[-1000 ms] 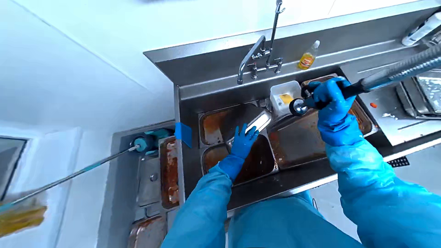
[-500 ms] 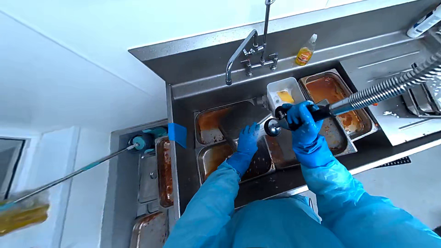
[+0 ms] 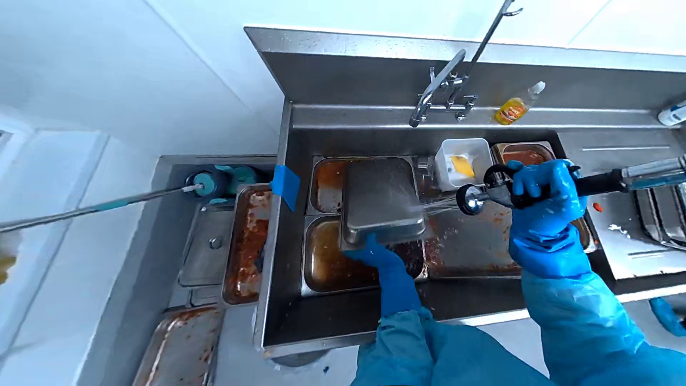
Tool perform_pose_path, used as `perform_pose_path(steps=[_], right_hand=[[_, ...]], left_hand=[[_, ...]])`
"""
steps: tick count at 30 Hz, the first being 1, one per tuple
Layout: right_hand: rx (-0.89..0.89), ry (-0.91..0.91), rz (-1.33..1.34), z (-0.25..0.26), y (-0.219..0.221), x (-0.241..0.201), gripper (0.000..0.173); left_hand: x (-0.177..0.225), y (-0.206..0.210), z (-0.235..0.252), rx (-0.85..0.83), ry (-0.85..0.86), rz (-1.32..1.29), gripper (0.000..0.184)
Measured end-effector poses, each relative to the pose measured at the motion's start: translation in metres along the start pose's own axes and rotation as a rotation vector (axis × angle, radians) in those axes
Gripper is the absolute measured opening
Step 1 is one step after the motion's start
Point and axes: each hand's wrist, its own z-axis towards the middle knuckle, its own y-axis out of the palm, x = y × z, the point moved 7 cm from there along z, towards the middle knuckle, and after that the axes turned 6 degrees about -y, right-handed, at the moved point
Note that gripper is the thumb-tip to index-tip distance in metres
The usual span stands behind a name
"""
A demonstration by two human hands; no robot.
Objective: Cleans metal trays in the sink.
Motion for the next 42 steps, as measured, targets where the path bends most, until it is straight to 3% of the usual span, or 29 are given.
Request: perform_pose_path(steps=[2,5,7,8,10,13,19,23,25,28,33,37,42], right_hand=[[-0.013,0.037,-0.021,0.0,0.01,0.011,0.032],[-0.068,0.101,-0.029,-0.006,0.033,0.03,0.036],[-0.089,0.11,0.044,-0.017,0.057,0.046,0.034],[-0.092,0.122,0.081,-0.025,0.071,0.053,0.033],[-0.102,0.165,0.143,-0.042,0.104,0.062,0.03],[-0.163,0.2,0.216,-0.059,0.142,0.061,0.023],[-0.172,0.147,0.197,-0.034,0.171,0.022,0.016],[-0.059,0.064,0.305,-0.012,0.182,-0.016,0.018],[-0.051,0.044,0.361,-0.011,0.188,-0.029,0.018],[-0.039,0.005,0.399,-0.007,0.183,-0.034,0.017],[0.013,-0.007,0.334,0.017,0.132,-0.008,0.014],[0.032,-0.044,0.247,0.037,0.088,0.011,0.014],[0.032,-0.067,0.158,0.047,0.054,0.021,0.013]], left_hand=[[-0.037,-0.002,0.029,0.002,-0.223,-0.332,0.049],[-0.071,-0.001,0.065,-0.157,-0.334,-0.487,0.07],[-0.063,-0.013,0.067,-0.142,-0.294,-0.32,0.076],[-0.052,-0.019,0.063,-0.087,-0.33,-0.218,0.083],[-0.033,-0.017,0.076,0.197,-0.366,-0.048,0.096],[0.015,-0.02,0.09,0.319,-0.242,0.281,0.096],[0.132,-0.046,0.07,0.223,0.076,0.606,0.077],[0.177,-0.039,0.043,0.152,0.384,0.8,0.067],[0.191,-0.025,0.028,0.037,0.469,0.959,0.062],[0.21,-0.014,0.011,-0.07,0.53,1.14,0.06],[0.253,-0.057,0.029,-0.042,0.634,0.884,0.054],[0.285,-0.105,0.045,-0.082,0.589,0.567,0.059],[0.296,-0.166,0.06,-0.003,0.412,0.414,0.077]])
